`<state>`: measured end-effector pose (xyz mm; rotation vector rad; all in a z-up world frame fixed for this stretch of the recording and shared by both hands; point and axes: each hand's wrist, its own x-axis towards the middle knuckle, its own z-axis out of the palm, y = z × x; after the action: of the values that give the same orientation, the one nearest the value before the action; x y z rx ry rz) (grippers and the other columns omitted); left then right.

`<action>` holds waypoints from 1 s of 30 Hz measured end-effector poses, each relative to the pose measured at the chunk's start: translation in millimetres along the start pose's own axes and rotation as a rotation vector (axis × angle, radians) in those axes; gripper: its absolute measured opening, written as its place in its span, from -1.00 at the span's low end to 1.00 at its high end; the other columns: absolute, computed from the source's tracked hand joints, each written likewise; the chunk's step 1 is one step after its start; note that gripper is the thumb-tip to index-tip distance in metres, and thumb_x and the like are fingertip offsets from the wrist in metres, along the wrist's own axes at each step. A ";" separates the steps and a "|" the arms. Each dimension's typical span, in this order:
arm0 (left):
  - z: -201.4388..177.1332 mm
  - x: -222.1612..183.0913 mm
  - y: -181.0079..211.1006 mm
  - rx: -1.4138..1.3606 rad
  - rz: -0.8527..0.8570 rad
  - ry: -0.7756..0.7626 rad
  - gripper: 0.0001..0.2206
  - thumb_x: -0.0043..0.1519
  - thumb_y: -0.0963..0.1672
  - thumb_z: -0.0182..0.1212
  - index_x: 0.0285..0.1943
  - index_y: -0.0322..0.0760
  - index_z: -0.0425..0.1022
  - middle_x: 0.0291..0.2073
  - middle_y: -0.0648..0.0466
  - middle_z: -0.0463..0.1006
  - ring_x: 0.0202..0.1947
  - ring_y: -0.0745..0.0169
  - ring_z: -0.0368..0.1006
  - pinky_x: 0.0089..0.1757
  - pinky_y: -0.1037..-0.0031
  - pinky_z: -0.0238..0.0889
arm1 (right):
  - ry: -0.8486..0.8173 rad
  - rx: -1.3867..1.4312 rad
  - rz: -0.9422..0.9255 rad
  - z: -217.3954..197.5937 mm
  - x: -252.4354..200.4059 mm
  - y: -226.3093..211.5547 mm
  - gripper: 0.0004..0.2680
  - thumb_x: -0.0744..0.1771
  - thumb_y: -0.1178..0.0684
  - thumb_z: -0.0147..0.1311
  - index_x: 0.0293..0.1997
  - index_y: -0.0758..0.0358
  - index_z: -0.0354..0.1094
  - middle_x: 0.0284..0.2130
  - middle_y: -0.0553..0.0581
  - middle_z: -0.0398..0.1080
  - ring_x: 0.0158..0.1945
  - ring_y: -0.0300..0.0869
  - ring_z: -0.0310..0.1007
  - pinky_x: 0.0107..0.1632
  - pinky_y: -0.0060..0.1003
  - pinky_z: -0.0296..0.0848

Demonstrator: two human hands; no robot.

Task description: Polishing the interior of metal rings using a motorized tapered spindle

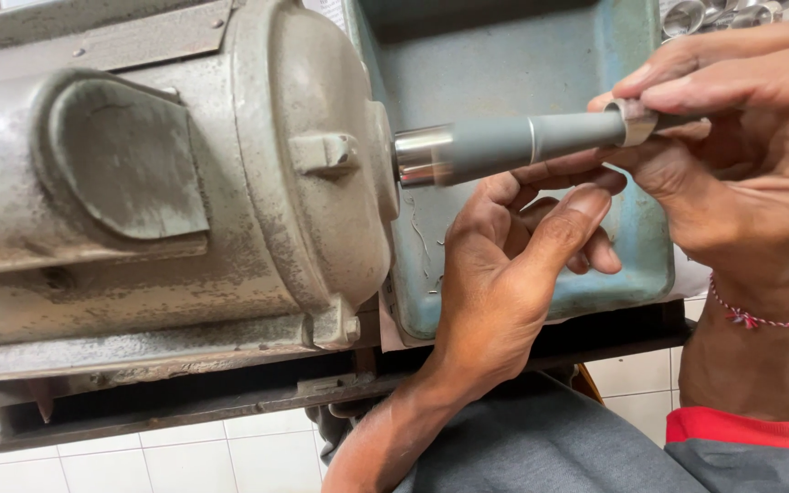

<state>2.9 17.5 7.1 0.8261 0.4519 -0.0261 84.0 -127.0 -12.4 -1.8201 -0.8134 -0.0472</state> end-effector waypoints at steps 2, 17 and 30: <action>-0.6 0.6 -3.5 0.000 0.001 -0.001 -0.68 0.26 -0.12 0.19 0.14 -0.40 0.49 -0.05 -0.11 0.65 -0.44 0.38 0.46 -0.27 0.56 0.27 | -0.004 -0.021 -0.005 -5.9 -2.5 7.7 -0.79 0.51 0.40 0.17 0.18 0.53 0.14 0.18 0.54 0.19 0.22 0.22 0.49 0.19 -0.11 0.66; 4.8 0.4 -1.4 0.020 -0.003 -0.005 -0.68 0.26 -0.11 0.19 0.13 -0.39 0.51 -0.07 -0.08 0.66 -0.44 0.39 0.46 -0.26 0.56 0.28 | 0.009 -0.013 -0.003 -9.2 -1.3 5.6 -0.86 0.51 0.37 0.16 0.06 0.51 0.19 0.16 0.55 0.26 0.13 0.10 0.49 0.26 -0.17 0.62; -0.9 2.9 -8.1 0.001 0.023 -0.027 -0.73 0.31 -0.14 0.19 0.15 -0.34 0.53 -0.09 -0.05 0.65 -0.41 0.36 0.49 -0.23 0.56 0.32 | -0.031 -0.046 -0.020 -12.9 -3.2 9.0 -0.82 0.48 0.39 0.21 0.13 0.49 0.23 0.19 0.53 0.21 0.20 0.12 0.42 0.11 -0.25 0.57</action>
<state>3.6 13.0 -0.4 0.8309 0.4170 -0.0159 90.9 -141.2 -15.8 -1.8603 -0.8592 -0.0513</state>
